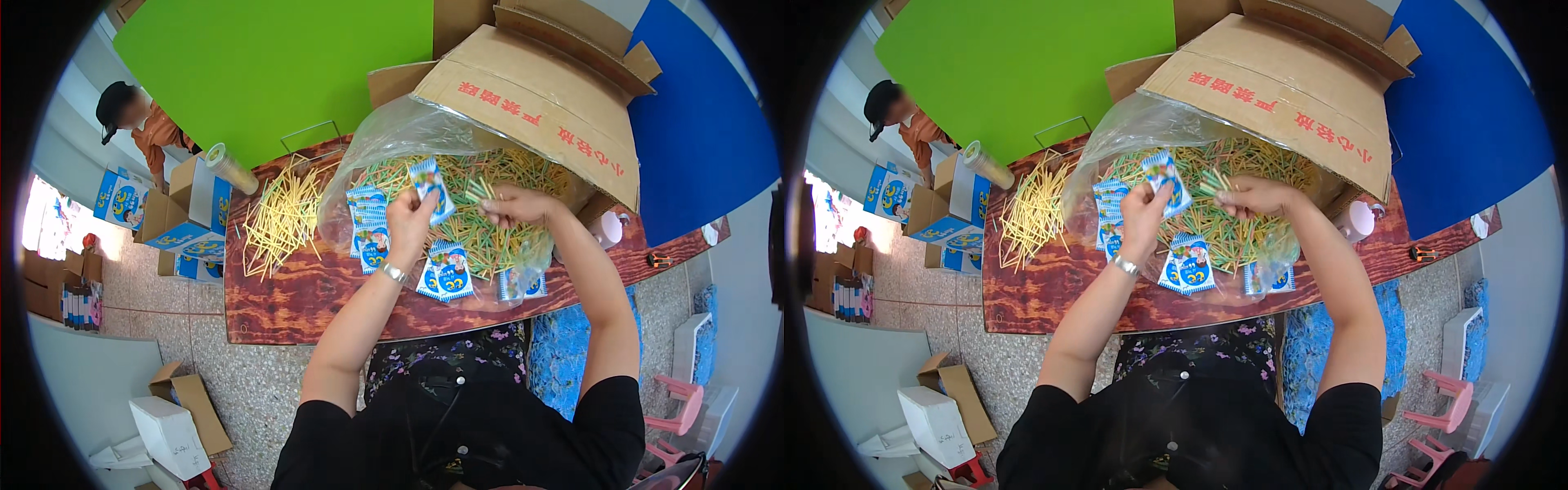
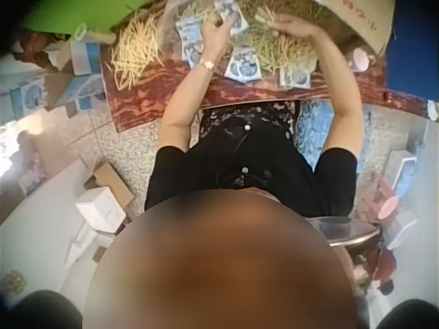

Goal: Packing small blue packages into a cardboard box with shredded paper.

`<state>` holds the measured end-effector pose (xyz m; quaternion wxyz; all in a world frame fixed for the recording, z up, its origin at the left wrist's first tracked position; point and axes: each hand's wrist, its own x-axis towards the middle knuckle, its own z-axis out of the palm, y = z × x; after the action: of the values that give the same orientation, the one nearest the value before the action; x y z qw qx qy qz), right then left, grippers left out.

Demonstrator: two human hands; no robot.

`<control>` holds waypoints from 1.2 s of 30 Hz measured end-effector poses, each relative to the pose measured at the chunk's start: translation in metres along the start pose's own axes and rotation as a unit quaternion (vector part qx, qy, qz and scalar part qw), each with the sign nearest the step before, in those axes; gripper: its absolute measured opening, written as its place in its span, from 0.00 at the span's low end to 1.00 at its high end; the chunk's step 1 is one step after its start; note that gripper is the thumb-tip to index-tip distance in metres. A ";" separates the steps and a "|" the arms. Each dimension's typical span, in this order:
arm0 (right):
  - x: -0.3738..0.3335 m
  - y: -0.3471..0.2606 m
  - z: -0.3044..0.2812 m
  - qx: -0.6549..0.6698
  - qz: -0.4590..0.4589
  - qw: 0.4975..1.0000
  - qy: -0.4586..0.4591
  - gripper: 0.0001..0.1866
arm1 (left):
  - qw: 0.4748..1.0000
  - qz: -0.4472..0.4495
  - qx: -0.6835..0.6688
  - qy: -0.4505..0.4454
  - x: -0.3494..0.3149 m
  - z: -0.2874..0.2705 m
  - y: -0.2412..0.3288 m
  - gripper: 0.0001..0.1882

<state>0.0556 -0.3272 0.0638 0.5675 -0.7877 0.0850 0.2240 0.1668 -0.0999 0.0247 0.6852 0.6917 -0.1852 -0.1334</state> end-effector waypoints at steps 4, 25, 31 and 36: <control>-0.011 -0.022 0.018 0.032 0.031 0.994 -0.098 0.16 | 0.973 -0.080 -0.214 0.028 0.025 0.043 0.010 0.13; 0.031 -0.028 0.013 -0.273 0.166 0.930 0.181 0.25 | 0.986 0.111 0.119 0.019 -0.031 -0.037 0.010 0.18; 0.077 0.022 0.008 -0.744 -0.073 0.659 0.090 0.14 | 0.784 0.499 0.358 -0.096 -0.039 -0.043 0.023 0.08; 0.081 0.023 0.013 -0.736 -0.073 0.662 0.120 0.11 | 0.628 0.635 0.420 -0.162 -0.055 -0.042 0.069 0.06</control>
<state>0.1149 -0.3133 0.0040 -0.1976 -0.9725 -0.0981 0.0747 0.1305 -0.0377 0.0905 0.1939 0.5832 -0.7225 0.3168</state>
